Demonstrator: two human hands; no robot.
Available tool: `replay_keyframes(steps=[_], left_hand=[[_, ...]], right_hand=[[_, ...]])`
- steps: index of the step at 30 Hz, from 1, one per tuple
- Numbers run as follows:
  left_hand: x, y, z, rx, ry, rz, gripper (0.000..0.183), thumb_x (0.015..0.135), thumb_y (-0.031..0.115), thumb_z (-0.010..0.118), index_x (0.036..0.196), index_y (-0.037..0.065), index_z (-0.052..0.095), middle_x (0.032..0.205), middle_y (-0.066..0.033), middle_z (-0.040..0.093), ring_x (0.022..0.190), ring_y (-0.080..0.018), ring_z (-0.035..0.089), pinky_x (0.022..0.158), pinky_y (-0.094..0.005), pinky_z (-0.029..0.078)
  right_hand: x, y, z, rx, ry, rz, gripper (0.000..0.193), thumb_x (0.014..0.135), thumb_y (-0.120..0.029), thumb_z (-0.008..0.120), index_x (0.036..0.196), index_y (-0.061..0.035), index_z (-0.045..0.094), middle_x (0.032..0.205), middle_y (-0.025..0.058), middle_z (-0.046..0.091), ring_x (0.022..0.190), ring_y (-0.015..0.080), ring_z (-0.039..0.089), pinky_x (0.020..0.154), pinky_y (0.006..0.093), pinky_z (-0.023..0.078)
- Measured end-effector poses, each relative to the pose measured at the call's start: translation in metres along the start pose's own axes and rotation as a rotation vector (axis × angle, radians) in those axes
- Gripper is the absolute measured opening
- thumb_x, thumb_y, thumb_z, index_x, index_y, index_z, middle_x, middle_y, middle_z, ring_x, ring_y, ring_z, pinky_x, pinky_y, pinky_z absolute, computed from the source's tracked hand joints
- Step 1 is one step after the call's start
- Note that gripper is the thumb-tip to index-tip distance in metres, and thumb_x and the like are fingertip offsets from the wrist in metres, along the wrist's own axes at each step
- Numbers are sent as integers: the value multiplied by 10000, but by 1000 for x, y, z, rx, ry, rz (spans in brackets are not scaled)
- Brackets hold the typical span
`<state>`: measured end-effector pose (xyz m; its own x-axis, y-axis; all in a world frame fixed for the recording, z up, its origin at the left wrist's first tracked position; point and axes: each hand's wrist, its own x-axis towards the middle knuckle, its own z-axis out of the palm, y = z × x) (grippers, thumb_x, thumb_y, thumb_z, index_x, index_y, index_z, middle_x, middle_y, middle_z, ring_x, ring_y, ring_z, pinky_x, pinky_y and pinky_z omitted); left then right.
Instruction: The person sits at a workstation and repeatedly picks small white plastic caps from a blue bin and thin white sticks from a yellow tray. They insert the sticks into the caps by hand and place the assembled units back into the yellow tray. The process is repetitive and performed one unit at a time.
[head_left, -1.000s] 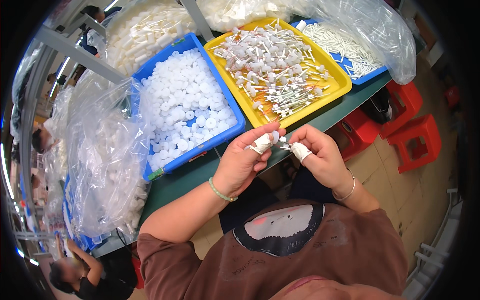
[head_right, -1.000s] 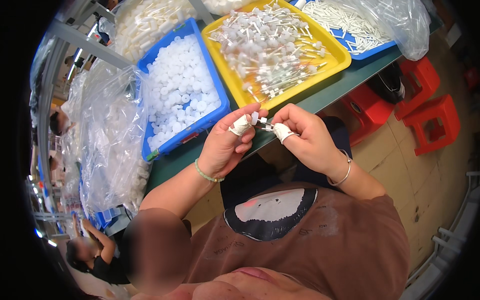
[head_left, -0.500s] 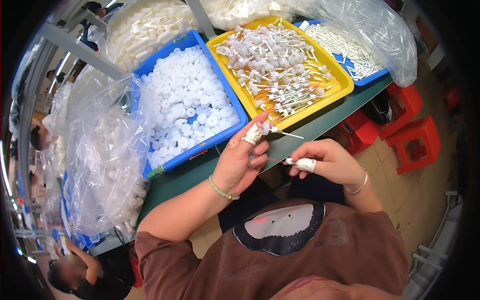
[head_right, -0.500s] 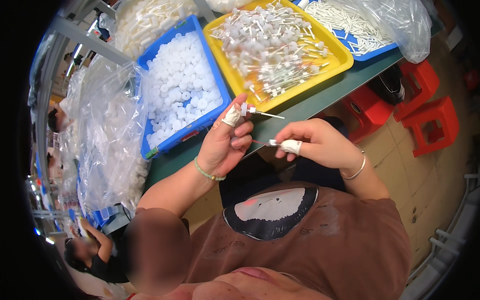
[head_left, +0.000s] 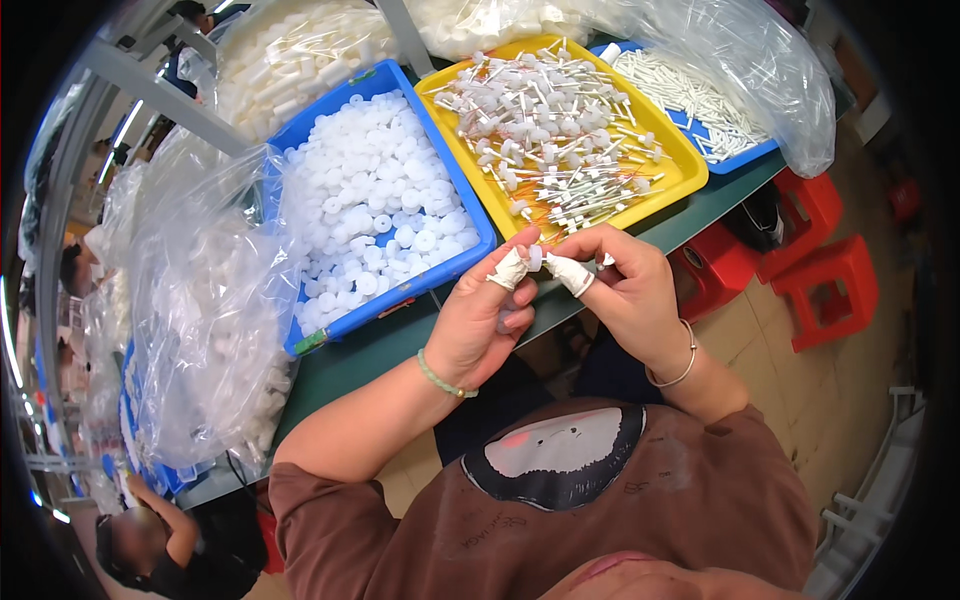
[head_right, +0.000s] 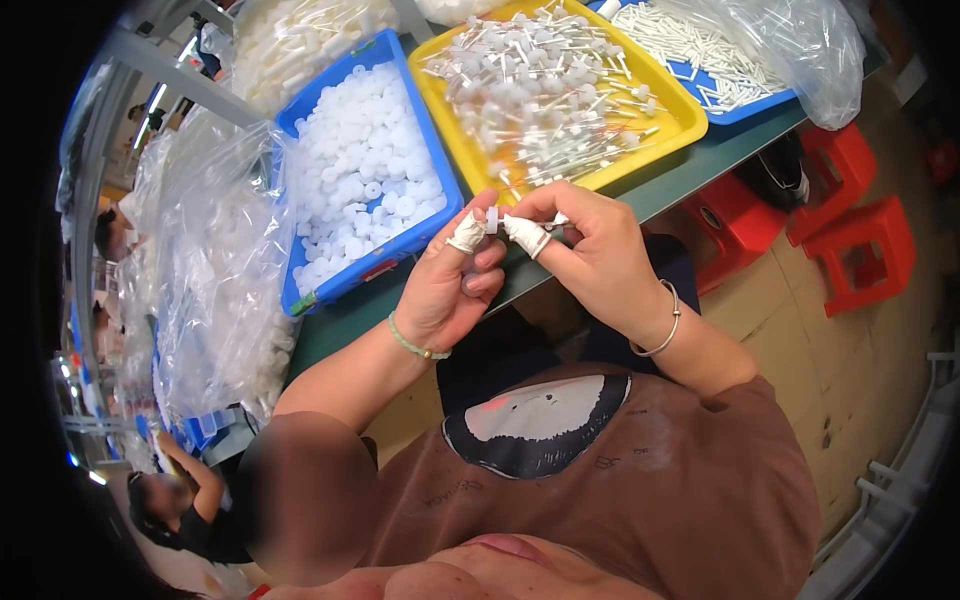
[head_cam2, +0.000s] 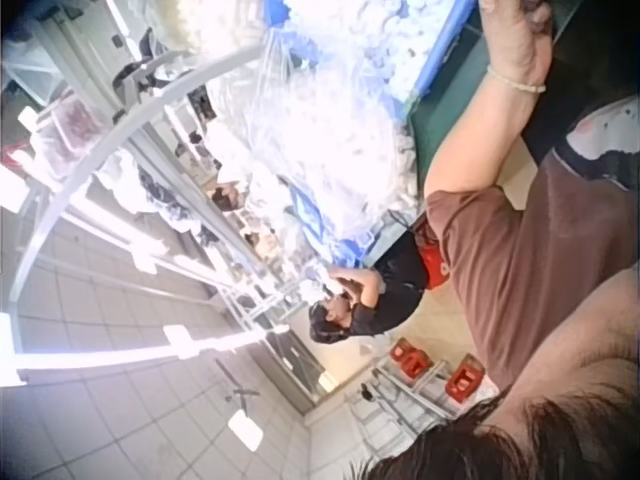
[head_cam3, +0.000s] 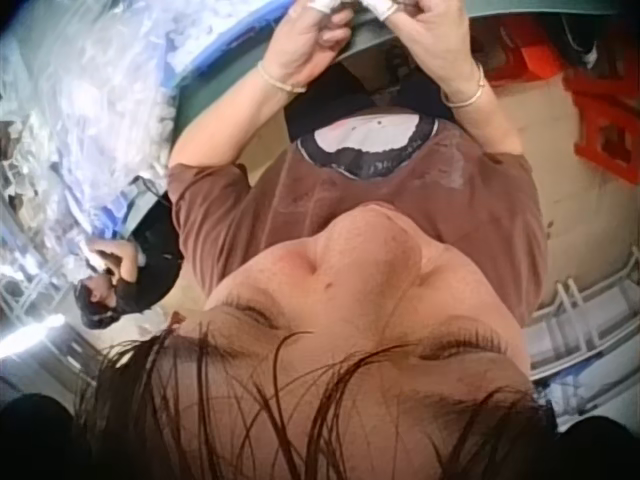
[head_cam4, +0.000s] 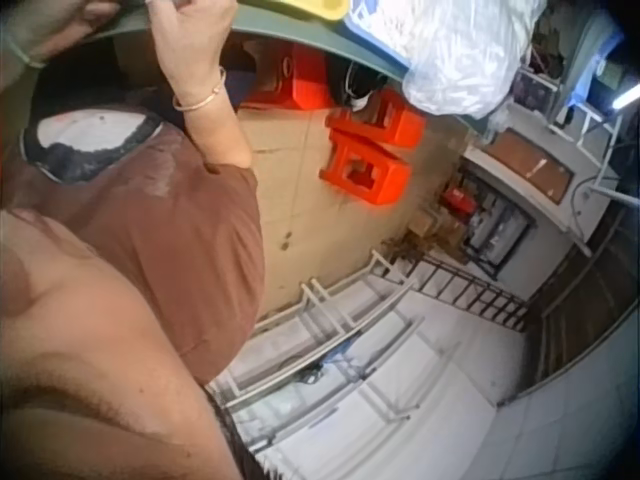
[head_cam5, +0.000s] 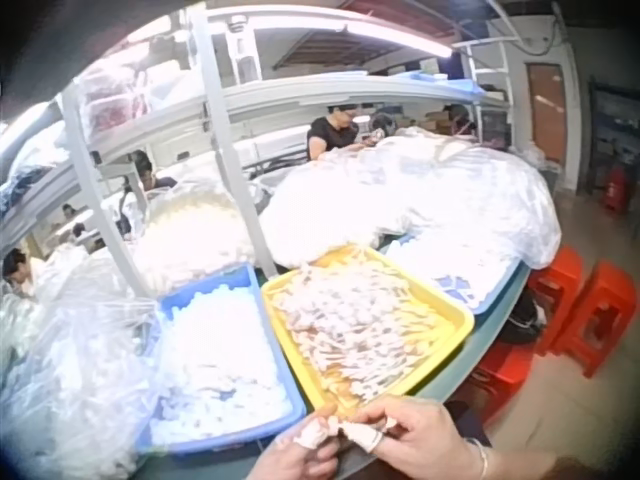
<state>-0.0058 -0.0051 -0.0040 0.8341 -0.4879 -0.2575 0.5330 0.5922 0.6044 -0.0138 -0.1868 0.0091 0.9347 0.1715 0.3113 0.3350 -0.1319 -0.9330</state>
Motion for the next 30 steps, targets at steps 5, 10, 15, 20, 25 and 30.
replay_keyframes(steps=[5, 10, 15, 20, 25, 30], left_hand=[[-4, 3, 11, 86, 15, 7, 419, 967, 180, 519, 1356, 43, 445, 964, 29, 476, 718, -39, 391, 531, -154, 334], [-7, 2, 10, 222, -50, 14, 420, 963, 199, 536, 1344, 35, 469, 887, 28, 469, 703, -37, 373, 536, -161, 326], [-6, -3, 6, 290, -48, 54, 427, 942, 208, 577, 1319, 27, 490, 852, 35, 478, 666, -34, 381, 535, -170, 324], [-7, -7, 7, 264, 16, 64, 404, 926, 209, 605, 1278, 27, 524, 861, 33, 505, 656, -35, 393, 532, -178, 329], [-6, -11, 2, 244, 19, 111, 385, 926, 202, 605, 1262, 28, 536, 874, 29, 514, 667, -41, 405, 524, -183, 332], [-4, -7, 4, 231, 53, 72, 358, 936, 181, 584, 1258, 36, 529, 884, 23, 518, 678, -44, 403, 527, -174, 333]], right_hand=[[-1, 3, 3, -5, 25, -9, 159, 861, -18, 610, 1019, -7, 600, 876, 34, 622, 680, 41, 538, 571, 219, 442], [-4, -3, -5, -207, -28, -82, 125, 867, 2, 582, 991, -7, 586, 861, 57, 571, 691, 63, 526, 595, 239, 445], [-9, -6, -7, 17, -59, 60, 78, 878, -9, 577, 955, -1, 569, 850, 52, 555, 690, 57, 507, 596, 225, 425], [-10, -2, 9, 420, -28, 162, 48, 898, -33, 568, 919, 5, 547, 819, 41, 565, 680, 47, 490, 587, 229, 415], [-7, 1, 9, -280, 27, -255, 124, 854, 3, 587, 953, -21, 518, 835, 128, 556, 693, 229, 582, 583, 319, 461], [0, 15, 12, -453, 65, -532, 259, 789, -10, 650, 1002, -40, 506, 850, 128, 538, 741, 308, 578, 614, 367, 475]])
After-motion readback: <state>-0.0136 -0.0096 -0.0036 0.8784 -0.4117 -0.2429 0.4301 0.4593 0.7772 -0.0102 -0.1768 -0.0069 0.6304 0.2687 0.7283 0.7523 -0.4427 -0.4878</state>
